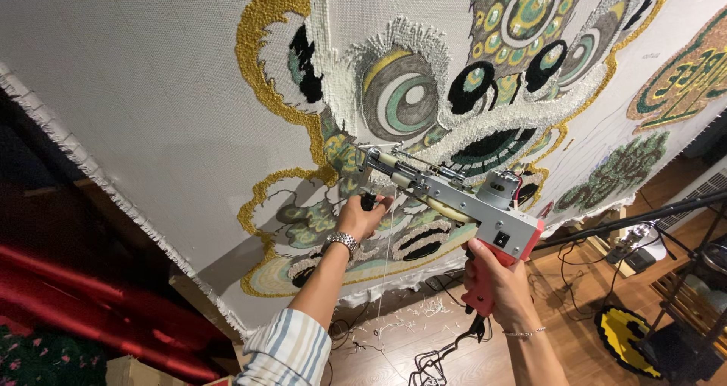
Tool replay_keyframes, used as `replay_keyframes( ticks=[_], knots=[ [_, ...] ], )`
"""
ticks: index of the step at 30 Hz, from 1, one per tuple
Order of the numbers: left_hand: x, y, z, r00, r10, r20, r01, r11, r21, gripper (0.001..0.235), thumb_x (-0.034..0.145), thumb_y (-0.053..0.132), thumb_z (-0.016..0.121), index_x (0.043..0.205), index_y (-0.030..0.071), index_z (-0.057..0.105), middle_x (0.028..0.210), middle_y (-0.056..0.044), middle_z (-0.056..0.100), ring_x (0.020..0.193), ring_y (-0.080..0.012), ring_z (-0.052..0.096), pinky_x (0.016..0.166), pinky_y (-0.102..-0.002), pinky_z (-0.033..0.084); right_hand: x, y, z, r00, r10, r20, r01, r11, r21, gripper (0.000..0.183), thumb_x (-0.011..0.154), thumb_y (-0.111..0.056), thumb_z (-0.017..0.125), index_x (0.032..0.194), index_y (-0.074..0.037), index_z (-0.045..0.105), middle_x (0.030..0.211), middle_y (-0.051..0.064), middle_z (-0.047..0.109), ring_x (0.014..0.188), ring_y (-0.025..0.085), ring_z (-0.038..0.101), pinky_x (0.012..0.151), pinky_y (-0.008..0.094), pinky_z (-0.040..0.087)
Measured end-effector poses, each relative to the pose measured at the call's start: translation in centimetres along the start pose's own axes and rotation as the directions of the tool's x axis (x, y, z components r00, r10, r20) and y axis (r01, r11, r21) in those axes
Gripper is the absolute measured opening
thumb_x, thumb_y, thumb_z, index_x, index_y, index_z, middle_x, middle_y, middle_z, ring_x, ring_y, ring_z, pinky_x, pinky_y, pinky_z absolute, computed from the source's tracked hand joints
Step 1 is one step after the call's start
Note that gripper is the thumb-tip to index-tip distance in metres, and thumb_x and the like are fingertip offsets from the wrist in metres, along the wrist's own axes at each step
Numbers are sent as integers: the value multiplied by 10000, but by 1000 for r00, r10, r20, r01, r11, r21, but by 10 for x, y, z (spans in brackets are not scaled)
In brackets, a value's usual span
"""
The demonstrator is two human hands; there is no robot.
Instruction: The person uses a handheld tufting gun to apply white yarn onto a large canvas featuring a pre-printed design of a stylized lion head. They guide the tool across the surface to create textured fur details, occasionally pausing to adjust the yarn feed or reposition the tool.
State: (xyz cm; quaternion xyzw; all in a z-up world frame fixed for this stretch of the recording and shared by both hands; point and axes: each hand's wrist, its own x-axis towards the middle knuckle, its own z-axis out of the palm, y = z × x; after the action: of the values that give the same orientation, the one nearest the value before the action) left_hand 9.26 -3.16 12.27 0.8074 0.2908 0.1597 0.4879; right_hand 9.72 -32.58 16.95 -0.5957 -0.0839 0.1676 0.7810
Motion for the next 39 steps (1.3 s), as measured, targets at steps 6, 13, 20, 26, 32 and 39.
replay_keyframes(
  ticks=[6,13,20,26,32,39],
  knots=[
    [-4,4,-5,1000,2,-2,-2,999,-36,437,814,555,769,942,137,764,626,-36,703,492,-149,649,473,-321,494,2,3,2,999,-33,23,32,999,36,311,838,-254,779,987,-51,596,763,32,561,608,163,566,460,336,465],
    [-6,4,-9,1000,4,2,-4,997,-78,441,807,553,758,966,142,769,615,-36,699,479,-153,645,468,-320,497,2,5,5,1000,-13,9,13,999,48,309,840,-251,773,1003,-60,593,809,33,584,622,155,563,467,334,465],
    [0,-4,-7,999,49,-16,-50,995,-90,449,812,526,767,938,96,791,610,-45,698,472,-146,618,464,-307,466,3,6,7,1000,-7,0,7,998,70,317,829,-248,776,1017,-62,600,863,54,635,627,162,564,470,332,467],
    [-2,2,-14,1000,16,-19,-17,998,-54,456,814,541,753,977,115,770,614,-27,704,469,-131,641,464,-300,498,1,4,12,1000,9,-25,-8,999,35,339,832,-275,778,1034,-60,610,870,58,642,643,149,578,480,332,494],
    [0,1,-21,999,40,-31,-42,995,-89,473,799,553,743,969,114,786,637,-73,712,512,-191,659,497,-344,504,5,7,19,1000,-7,-6,8,998,57,327,833,-275,777,1008,-39,635,822,54,653,610,145,579,473,324,497],
    [13,-5,-40,980,146,-132,-118,973,197,448,809,538,736,928,109,787,798,-132,769,762,-316,757,700,-407,577,4,11,39,1000,-25,-11,26,996,89,284,835,-262,780,960,-44,649,701,22,609,542,133,565,449,306,475]
  ],
)
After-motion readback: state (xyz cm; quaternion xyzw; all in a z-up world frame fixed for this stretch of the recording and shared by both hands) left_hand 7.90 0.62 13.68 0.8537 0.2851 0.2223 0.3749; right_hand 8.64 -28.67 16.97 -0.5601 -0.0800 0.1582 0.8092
